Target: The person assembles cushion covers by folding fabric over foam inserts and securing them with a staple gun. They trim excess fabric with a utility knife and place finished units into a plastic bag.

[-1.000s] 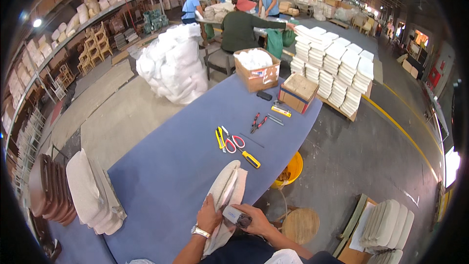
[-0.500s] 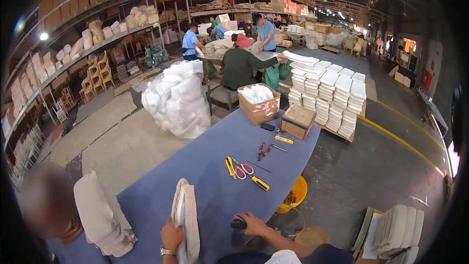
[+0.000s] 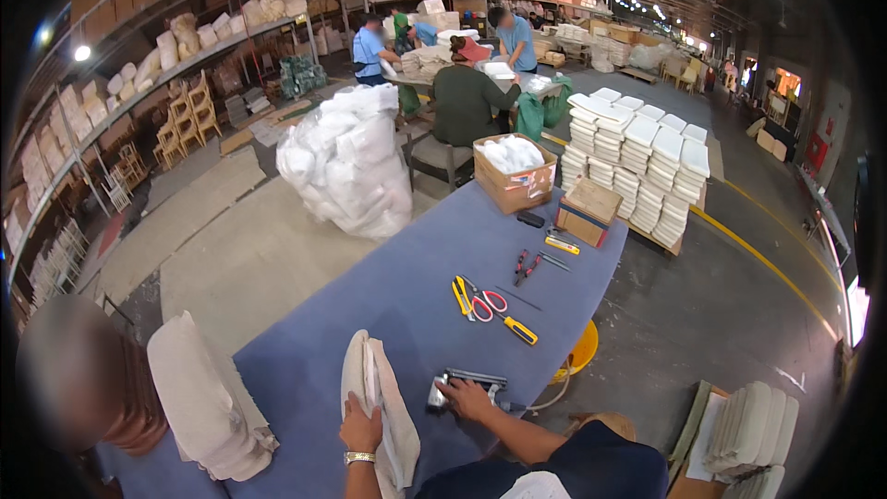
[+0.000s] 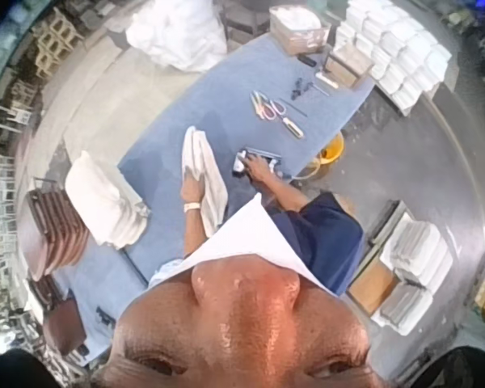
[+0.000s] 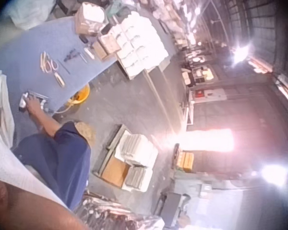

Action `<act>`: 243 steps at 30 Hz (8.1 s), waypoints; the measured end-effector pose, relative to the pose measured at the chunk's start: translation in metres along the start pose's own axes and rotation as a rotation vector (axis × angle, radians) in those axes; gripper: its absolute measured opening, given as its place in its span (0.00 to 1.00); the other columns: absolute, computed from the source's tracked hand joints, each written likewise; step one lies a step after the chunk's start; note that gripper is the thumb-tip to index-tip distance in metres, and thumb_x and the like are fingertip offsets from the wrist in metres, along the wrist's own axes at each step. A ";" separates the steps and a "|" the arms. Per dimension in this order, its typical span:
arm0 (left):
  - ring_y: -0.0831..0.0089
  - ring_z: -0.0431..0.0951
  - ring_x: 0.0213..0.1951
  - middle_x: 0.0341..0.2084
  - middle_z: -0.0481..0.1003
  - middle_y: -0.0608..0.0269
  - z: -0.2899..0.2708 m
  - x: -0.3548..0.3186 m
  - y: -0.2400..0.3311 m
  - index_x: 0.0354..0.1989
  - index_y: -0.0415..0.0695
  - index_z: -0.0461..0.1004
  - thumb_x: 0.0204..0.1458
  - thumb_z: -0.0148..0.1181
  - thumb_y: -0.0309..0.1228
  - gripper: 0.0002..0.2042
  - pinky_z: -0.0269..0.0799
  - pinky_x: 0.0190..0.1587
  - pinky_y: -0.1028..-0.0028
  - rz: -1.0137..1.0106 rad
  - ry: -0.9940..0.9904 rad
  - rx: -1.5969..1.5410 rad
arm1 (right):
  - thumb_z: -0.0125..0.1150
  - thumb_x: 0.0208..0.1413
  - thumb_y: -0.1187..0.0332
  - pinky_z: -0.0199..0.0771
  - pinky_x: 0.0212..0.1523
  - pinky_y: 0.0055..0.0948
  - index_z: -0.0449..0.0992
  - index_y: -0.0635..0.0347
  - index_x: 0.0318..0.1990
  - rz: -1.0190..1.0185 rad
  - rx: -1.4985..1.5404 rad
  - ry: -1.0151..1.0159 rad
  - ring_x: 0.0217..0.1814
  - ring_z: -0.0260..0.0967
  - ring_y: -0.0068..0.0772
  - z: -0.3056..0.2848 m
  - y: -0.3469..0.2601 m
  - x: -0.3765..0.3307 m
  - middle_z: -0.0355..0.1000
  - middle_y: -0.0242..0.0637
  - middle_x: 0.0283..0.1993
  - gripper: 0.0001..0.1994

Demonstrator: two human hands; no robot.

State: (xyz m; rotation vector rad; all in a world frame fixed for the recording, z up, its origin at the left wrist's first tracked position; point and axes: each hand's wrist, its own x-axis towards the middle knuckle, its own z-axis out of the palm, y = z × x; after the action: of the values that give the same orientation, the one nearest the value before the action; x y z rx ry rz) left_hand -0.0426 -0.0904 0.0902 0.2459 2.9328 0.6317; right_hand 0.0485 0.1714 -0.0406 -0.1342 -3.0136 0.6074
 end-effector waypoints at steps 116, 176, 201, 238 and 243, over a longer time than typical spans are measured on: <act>0.59 0.78 0.55 0.55 0.79 0.62 -0.293 0.001 -0.219 0.66 0.54 0.71 0.54 0.68 0.44 0.30 0.75 0.55 0.59 -0.003 0.802 0.452 | 0.64 0.62 0.64 0.78 0.48 0.33 0.78 0.64 0.56 0.155 0.439 -0.434 0.48 0.79 0.36 -0.071 0.058 -0.115 0.80 0.47 0.51 0.18; 0.47 0.55 0.75 0.74 0.57 0.50 -0.120 -0.067 -0.229 0.75 0.49 0.59 0.57 0.58 0.24 0.34 0.51 0.74 0.47 -0.008 0.872 0.328 | 0.60 0.55 0.76 0.68 0.17 0.22 0.82 0.53 0.45 -1.541 1.003 0.787 0.15 0.68 0.24 -0.441 -0.269 -0.070 0.75 0.29 0.24 0.12; 0.77 0.76 0.28 0.30 0.79 0.66 0.094 -0.137 -0.166 0.45 0.39 0.81 0.63 0.62 0.49 0.21 0.72 0.31 0.73 -0.616 -0.237 -1.110 | 0.62 0.61 0.45 0.79 0.43 0.43 0.65 0.71 0.63 0.493 0.791 -0.307 0.48 0.79 0.48 0.027 -0.104 -0.087 0.78 0.57 0.46 0.37; 0.43 0.78 0.50 0.47 0.79 0.40 0.091 -0.094 -0.142 0.53 0.39 0.81 0.59 0.62 0.47 0.24 0.72 0.55 0.53 -0.069 0.079 -0.333 | 0.60 0.64 0.53 0.77 0.56 0.43 0.71 0.63 0.65 0.327 0.434 -0.762 0.53 0.78 0.45 0.018 -0.053 -0.098 0.74 0.51 0.63 0.28; 0.41 0.81 0.49 0.44 0.81 0.36 0.090 -0.081 -0.134 0.49 0.35 0.82 0.60 0.61 0.49 0.25 0.73 0.55 0.54 -0.291 -0.042 -0.619 | 0.58 0.67 0.48 0.79 0.50 0.40 0.70 0.64 0.64 0.904 1.381 -0.225 0.51 0.79 0.35 -0.010 -0.018 -0.078 0.77 0.45 0.58 0.30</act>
State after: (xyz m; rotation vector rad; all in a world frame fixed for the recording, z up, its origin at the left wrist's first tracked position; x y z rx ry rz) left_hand 0.0340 -0.1900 -0.0397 -0.2237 2.4964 1.3928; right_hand 0.1254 0.1510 -0.0283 -1.3126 -1.7930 2.5725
